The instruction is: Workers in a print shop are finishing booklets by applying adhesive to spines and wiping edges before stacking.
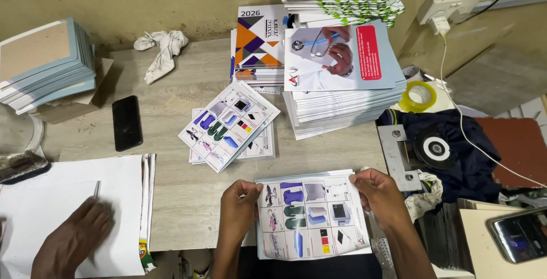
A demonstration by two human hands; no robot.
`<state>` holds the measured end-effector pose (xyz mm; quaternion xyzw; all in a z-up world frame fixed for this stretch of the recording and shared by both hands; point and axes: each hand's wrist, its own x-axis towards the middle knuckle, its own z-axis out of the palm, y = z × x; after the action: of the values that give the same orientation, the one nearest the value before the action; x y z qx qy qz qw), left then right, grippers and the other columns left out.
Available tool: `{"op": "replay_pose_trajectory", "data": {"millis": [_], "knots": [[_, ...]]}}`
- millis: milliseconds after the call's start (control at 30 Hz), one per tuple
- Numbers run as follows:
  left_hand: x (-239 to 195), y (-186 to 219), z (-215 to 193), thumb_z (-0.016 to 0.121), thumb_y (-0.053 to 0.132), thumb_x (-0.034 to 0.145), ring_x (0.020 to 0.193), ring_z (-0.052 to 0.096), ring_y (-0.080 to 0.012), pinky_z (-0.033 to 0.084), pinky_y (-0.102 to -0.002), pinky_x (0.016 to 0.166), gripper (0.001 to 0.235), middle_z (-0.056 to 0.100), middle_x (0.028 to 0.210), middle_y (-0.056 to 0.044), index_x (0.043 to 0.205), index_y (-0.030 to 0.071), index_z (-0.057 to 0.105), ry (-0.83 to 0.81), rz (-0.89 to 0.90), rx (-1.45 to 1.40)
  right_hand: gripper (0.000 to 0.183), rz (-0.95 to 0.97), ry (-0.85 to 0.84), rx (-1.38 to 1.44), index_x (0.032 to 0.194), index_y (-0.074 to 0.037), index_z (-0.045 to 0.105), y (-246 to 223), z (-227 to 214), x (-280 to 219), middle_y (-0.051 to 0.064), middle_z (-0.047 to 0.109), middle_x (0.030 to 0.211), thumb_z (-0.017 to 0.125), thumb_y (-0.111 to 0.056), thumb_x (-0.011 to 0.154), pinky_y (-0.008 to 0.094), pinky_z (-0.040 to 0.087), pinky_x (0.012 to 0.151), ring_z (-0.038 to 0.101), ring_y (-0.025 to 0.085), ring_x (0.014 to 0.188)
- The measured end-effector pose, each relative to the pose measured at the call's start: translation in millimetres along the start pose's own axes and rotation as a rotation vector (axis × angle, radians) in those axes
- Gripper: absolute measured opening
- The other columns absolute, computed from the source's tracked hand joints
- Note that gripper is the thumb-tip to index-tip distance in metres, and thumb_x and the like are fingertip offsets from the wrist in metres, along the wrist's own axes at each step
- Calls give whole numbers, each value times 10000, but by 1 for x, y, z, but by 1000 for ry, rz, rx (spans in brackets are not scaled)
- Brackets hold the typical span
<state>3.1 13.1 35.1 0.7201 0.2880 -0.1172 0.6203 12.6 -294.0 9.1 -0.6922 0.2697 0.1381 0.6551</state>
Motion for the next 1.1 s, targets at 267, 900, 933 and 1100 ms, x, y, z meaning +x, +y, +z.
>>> {"op": "replay_pose_trajectory", "data": {"millis": [267, 900, 933, 1100], "knots": [[7, -11, 1, 786, 146, 934, 393, 481, -169, 378, -307, 366, 247, 616, 609, -93, 769, 37, 637, 7, -40, -109, 277, 11, 31, -44, 790, -35, 654, 0, 1, -6, 74, 451, 454, 719, -243, 961, 308, 289, 436, 340, 142, 412], [7, -29, 2, 772, 185, 964, 608, 430, -104, 388, -285, 586, 310, 520, 674, 8, 734, 114, 575, -3, 44, -86, 367, 101, 84, -205, 788, -14, 630, 3, -3, -7, 148, 466, 519, 709, -293, 1013, 367, 300, 523, 380, 211, 506], [6, -28, 3, 771, 214, 958, 608, 435, -99, 384, -282, 585, 305, 525, 668, 10, 736, 109, 590, 16, 54, -71, 362, 84, 80, -191, 775, -18, 612, 2, -3, -7, 130, 447, 527, 707, -273, 1013, 362, 309, 529, 389, 210, 506], [-1, -18, 6, 741, 302, 972, 584, 392, -89, 346, -285, 555, 301, 484, 652, 27, 776, 114, 612, 52, 27, 18, 350, 118, 93, -245, 817, 3, 649, 1, -3, -6, 164, 488, 541, 707, -279, 1016, 384, 357, 553, 440, 238, 525]]}}
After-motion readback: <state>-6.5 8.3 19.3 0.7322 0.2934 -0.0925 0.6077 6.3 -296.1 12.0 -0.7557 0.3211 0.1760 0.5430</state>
